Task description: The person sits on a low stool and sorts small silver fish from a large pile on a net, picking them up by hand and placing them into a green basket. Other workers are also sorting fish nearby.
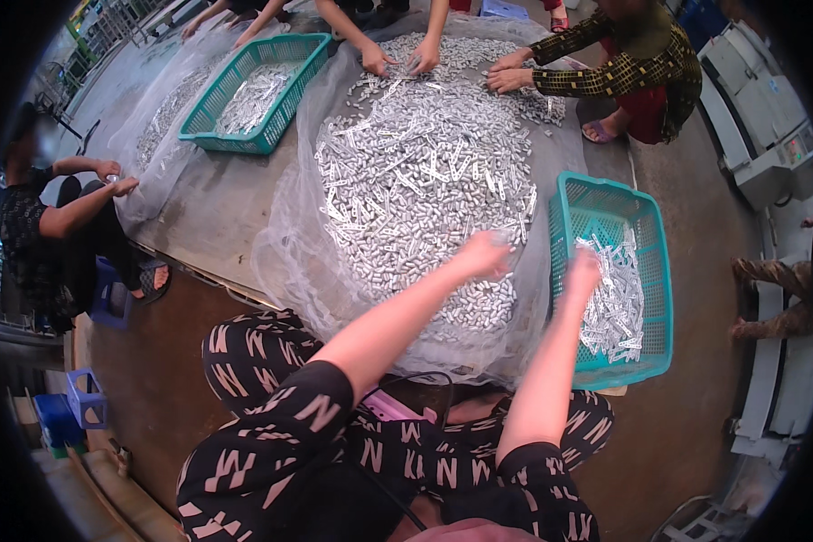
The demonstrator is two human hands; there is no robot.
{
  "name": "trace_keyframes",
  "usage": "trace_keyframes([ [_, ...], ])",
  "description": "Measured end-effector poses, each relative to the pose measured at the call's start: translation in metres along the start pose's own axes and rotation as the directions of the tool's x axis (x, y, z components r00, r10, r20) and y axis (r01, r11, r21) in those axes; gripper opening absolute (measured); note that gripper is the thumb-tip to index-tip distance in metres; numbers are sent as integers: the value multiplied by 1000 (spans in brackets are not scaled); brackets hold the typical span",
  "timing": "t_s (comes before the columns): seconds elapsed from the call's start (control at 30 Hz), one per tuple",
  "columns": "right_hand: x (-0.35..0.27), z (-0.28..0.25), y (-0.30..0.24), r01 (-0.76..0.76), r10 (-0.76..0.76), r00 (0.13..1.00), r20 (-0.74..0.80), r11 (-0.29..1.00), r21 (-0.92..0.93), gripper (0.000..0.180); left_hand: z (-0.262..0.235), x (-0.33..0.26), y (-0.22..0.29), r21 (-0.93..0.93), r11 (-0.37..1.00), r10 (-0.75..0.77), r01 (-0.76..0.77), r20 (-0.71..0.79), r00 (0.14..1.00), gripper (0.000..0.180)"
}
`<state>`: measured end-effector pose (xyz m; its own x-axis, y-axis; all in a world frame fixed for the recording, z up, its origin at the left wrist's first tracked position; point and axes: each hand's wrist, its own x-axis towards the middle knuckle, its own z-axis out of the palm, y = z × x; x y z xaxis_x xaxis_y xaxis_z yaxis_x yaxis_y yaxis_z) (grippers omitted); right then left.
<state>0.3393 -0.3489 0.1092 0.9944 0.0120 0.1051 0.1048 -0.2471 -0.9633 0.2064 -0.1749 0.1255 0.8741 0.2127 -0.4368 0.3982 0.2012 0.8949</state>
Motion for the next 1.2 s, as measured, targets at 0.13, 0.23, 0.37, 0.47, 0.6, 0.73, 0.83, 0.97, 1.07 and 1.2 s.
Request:
trace_keyframes([
  [0.13,20,-57,-72,42,-150,783,-603,981,-189,53,116,14,64,2,928,367,-374,183,912,89],
  [0.23,-6,-60,-90,58,-333,698,-634,909,-413,50,99,46,60,118,875,474,-469,-18,880,100],
  [0.37,-32,-5,-55,442,-464,836,-292,886,-142,28,-69,84,-28,344,912,403,-222,-660,635,77],
  [0.47,-82,45,-40,230,-167,878,449,969,-88,28,-180,8,-66,539,750,476,382,-842,254,60],
  [0.6,-120,71,18,456,-142,678,721,851,-260,40,-226,-42,-80,524,602,308,603,-849,430,62],
  [0.73,-118,67,42,473,-135,771,623,776,-418,39,-171,-19,-86,696,439,376,568,-717,587,77],
  [0.83,-113,63,46,396,-75,805,588,806,-439,35,-117,-19,-68,677,537,268,504,-703,659,80],
  [0.97,-113,70,47,262,34,829,559,858,-442,32,-65,-31,-68,727,603,273,327,-574,772,78],
  [1.07,-110,72,60,274,4,837,547,862,-426,34,-27,-39,-79,785,598,309,162,-412,857,72],
  [1.2,-100,67,78,167,77,885,460,868,-468,35,-7,-53,-54,700,713,206,36,-259,944,63],
])
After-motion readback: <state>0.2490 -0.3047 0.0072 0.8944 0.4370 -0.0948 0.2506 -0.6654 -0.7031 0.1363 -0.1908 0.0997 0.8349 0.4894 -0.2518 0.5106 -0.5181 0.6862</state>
